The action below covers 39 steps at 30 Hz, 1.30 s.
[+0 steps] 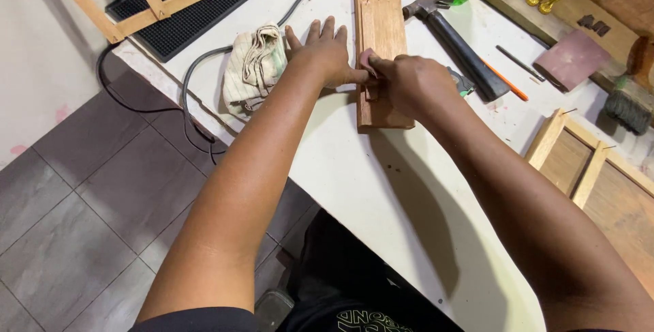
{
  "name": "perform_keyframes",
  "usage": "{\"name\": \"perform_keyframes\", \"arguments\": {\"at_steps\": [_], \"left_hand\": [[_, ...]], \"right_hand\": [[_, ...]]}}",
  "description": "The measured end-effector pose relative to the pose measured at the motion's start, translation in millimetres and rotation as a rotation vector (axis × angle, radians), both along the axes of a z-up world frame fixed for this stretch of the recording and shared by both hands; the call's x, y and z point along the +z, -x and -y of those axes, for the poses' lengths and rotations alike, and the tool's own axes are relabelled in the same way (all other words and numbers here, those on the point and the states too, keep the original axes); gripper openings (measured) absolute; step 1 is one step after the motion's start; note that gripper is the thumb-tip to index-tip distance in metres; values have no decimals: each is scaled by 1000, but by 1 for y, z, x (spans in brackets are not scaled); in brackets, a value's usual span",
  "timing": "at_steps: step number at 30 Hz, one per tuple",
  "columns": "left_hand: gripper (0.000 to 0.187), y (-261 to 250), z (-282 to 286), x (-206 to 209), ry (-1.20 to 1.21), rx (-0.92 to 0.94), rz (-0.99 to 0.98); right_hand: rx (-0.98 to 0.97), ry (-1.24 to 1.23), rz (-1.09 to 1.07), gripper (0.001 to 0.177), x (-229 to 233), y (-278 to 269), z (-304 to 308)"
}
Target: The person sorts through thin wooden strips on the workbench, then sands a small wooden board by hand using a sanding block, rubbing its surface and edges. They then place the board on a wooden frame and measure the frame with a tape measure.
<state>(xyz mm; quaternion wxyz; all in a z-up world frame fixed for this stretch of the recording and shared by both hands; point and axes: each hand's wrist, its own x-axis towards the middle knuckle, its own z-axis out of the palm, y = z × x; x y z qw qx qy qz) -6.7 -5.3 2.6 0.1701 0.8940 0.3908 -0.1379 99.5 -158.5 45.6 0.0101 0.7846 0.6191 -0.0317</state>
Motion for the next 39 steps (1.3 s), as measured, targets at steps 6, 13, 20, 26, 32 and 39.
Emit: {"name": "perform_keyframes", "arguments": {"at_steps": [6, 13, 20, 26, 32, 39], "left_hand": [[131, -7, -10, -21, -37, -8, 40], [140, -4, -1, -7, -25, -1, 39], [123, 3, 19, 4, -26, 55, 241], [74, 6, 53, 29, -73, 143, 350], [37, 5, 35, 6, -156, 146, 395], [20, 48, 28, 35, -524, -12, 489]], "right_hand": [[68, -163, 88, 41, -35, -39, -56], [74, -357, 188, 53, -58, -58, -73], [-146, -172, 141, 51, -29, -44, -18], [-251, -18, 74, 61, 13, -27, 1], [-109, -216, 79, 53, 0, -29, 0], [161, -531, 96, 61, 4, -22, -10]]}}
